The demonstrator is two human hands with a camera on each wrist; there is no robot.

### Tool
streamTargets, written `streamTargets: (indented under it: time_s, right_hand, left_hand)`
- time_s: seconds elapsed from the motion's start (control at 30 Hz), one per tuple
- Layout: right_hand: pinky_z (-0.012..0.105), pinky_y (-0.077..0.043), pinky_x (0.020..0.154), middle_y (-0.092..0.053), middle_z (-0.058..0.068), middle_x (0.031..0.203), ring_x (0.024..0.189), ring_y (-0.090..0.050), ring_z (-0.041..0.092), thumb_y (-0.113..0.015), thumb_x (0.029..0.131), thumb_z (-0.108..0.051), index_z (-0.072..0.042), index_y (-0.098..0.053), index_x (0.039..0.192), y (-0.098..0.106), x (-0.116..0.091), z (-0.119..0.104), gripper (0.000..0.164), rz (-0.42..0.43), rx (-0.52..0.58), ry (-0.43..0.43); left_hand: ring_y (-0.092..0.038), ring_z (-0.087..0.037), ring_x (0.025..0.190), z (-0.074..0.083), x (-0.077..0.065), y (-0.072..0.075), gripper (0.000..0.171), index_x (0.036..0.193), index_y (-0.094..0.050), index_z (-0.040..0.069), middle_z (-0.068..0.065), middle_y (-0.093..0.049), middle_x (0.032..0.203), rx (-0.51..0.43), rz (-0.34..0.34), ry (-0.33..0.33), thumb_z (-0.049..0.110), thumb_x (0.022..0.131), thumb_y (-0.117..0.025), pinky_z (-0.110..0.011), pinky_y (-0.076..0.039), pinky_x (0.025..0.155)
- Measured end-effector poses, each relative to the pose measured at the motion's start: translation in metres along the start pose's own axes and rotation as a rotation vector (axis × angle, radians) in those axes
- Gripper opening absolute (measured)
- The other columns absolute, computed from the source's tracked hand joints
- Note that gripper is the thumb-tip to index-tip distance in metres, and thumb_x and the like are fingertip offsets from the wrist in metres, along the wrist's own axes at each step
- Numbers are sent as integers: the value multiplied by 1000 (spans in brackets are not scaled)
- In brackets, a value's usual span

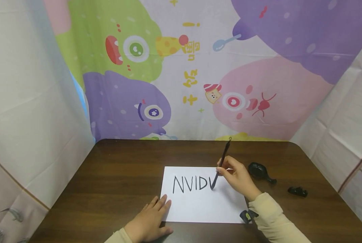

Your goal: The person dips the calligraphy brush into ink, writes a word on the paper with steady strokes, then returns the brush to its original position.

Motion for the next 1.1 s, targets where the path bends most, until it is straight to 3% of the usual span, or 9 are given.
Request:
streamTargets:
  time_s: [0.3,0.63,1.1]
  right_hand:
    - [24,-59,68,-68,12,86,76,-70,13,-70,87,1,-3,-61,97,14,4,-4,14,60,-9,37]
    - [19,-57,70,-70,10,87,77,-70,18,-69,88,0,-3,-61,97,27,11,-3,13,122,-71,45]
    - [16,-56,69,-65,17,87,74,-68,35,-67,83,14,5,-58,96,22,11,-5,18,163,-117,61]
  left_hand:
    - [-30,-49,142,1,0,0,84,147,-43,5,-20,-33,157,-19,-1,4,50,82,-71,-70,-33,105]
    - [-31,-50,141,1,0,1,83,146,-43,3,-21,-34,157,-11,15,-6,49,82,-72,-70,-35,104]
    - [-32,-50,141,2,-2,2,83,145,-44,3,-21,-35,156,-11,29,-14,48,82,-72,-70,-35,103]
Point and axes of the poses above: each hand's wrist, its own x-axis towards the middle knuckle, its own y-axis out of the back of the hand, z = x × y, the point moved 10 cm from there along x, towards the middle knuckle
